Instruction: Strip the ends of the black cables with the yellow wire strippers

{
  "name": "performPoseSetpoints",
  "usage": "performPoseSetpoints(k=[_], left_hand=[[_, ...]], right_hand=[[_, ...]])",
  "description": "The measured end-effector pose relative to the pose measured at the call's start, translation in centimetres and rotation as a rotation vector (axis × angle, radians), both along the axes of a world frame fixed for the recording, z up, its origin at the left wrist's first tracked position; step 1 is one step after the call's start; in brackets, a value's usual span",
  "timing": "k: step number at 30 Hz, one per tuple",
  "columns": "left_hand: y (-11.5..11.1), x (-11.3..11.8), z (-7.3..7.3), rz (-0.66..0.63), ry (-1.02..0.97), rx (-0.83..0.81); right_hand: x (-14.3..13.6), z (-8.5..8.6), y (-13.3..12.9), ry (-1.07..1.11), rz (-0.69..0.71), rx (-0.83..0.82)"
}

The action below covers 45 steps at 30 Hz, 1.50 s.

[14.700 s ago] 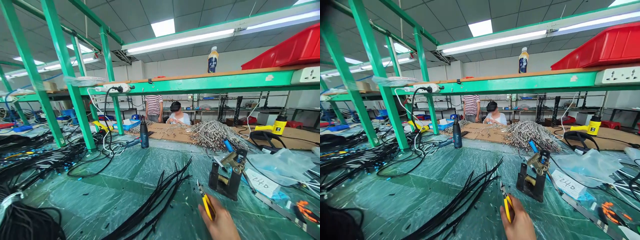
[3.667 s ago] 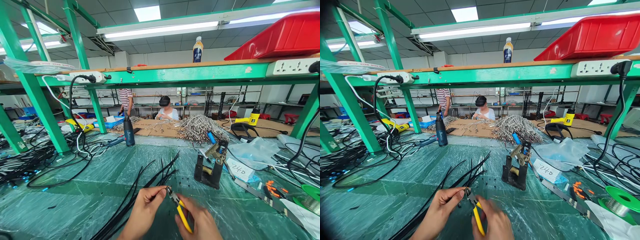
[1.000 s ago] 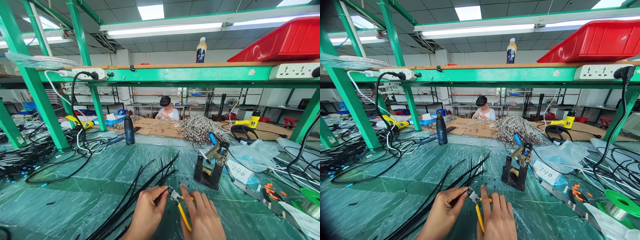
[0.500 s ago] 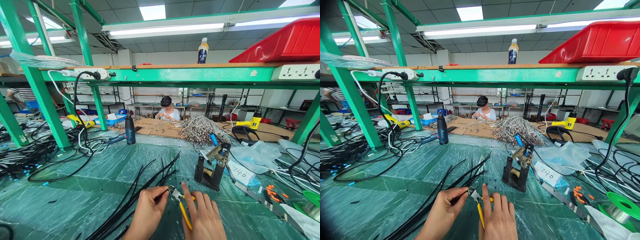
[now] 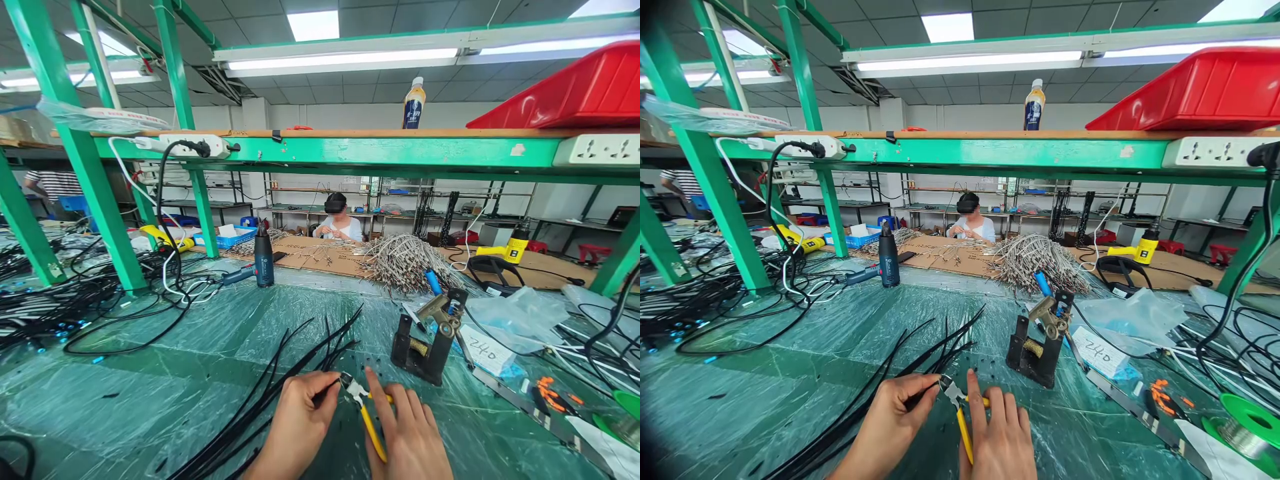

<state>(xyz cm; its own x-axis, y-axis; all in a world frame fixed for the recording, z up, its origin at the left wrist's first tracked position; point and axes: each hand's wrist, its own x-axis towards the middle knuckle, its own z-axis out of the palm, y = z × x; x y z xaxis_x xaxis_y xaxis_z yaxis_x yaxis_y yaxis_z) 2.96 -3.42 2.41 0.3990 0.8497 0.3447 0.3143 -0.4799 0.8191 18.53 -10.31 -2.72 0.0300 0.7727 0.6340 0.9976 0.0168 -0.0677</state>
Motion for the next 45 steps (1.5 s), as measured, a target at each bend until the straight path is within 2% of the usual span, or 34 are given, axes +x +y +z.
performPoseSetpoints(k=[5,8,11,14,16,18,20,24,26,28,30,34,36,37,39,45], left_hand=[[0.1,0.0,0.0,-0.006,-0.013,0.029],[0.1,0.1,-0.1,-0.008,-0.021,0.01],[0.1,0.1,-0.3,-0.025,-0.063,-0.042],[0.3,-0.1,-0.3,-0.052,-0.137,-0.157],[0.6,-0.2,-0.4,-0.082,-0.187,-0.225],[0.8,-0.4,-0.4,-0.114,-0.241,-0.292],[0.9,-0.4,-0.4,-0.147,-0.324,-0.386],[0.7,-0.4,-0.3,-0.215,-0.477,-0.568],[0.4,-0.4,-0.1,-0.209,-0.448,-0.556],[0.2,-0.4,0.2,-0.186,-0.369,-0.474],[0.0,-0.4,0.5,-0.176,-0.29,-0.376],[-0.1,-0.2,0.7,-0.087,-0.172,-0.216],[0.0,0.0,0.6,-0.036,-0.133,-0.159],[0.0,0.1,0.5,-0.028,-0.127,-0.143],[-0.1,0.2,0.5,-0.044,-0.152,-0.143],[-0.2,0.1,1.2,-0.162,-0.277,-0.304]], right_hand=[[0.4,-0.8,0.1,-0.095,0.01,0.012],[0.4,-1.5,0.1,0.02,0.069,-0.01],[-0.2,-1.7,0.2,0.489,0.145,-0.136],[-0.7,-1.0,0.3,1.1,0.392,-0.343],[-1.0,-0.2,0.3,1.432,0.54,-0.492],[-1.1,0.4,0.3,1.655,0.644,-0.619],[-1.2,0.9,0.2,1.773,0.715,-0.679],[-1.4,1.4,0.1,1.772,0.797,-0.662],[-1.3,1.3,0.1,1.715,0.769,-0.652],[-1.1,0.9,0.1,1.589,0.678,-0.602],[-0.8,0.4,0.1,1.32,0.523,-0.461],[0.2,-0.2,-0.3,0.495,0.181,-0.058],[0.8,0.0,-0.6,0.252,0.114,0.056],[0.9,0.1,-0.6,0.225,0.108,0.078],[0.8,0.3,-0.6,0.34,0.127,0.063],[-1.5,0.5,-0.2,1.102,0.171,-0.068]])
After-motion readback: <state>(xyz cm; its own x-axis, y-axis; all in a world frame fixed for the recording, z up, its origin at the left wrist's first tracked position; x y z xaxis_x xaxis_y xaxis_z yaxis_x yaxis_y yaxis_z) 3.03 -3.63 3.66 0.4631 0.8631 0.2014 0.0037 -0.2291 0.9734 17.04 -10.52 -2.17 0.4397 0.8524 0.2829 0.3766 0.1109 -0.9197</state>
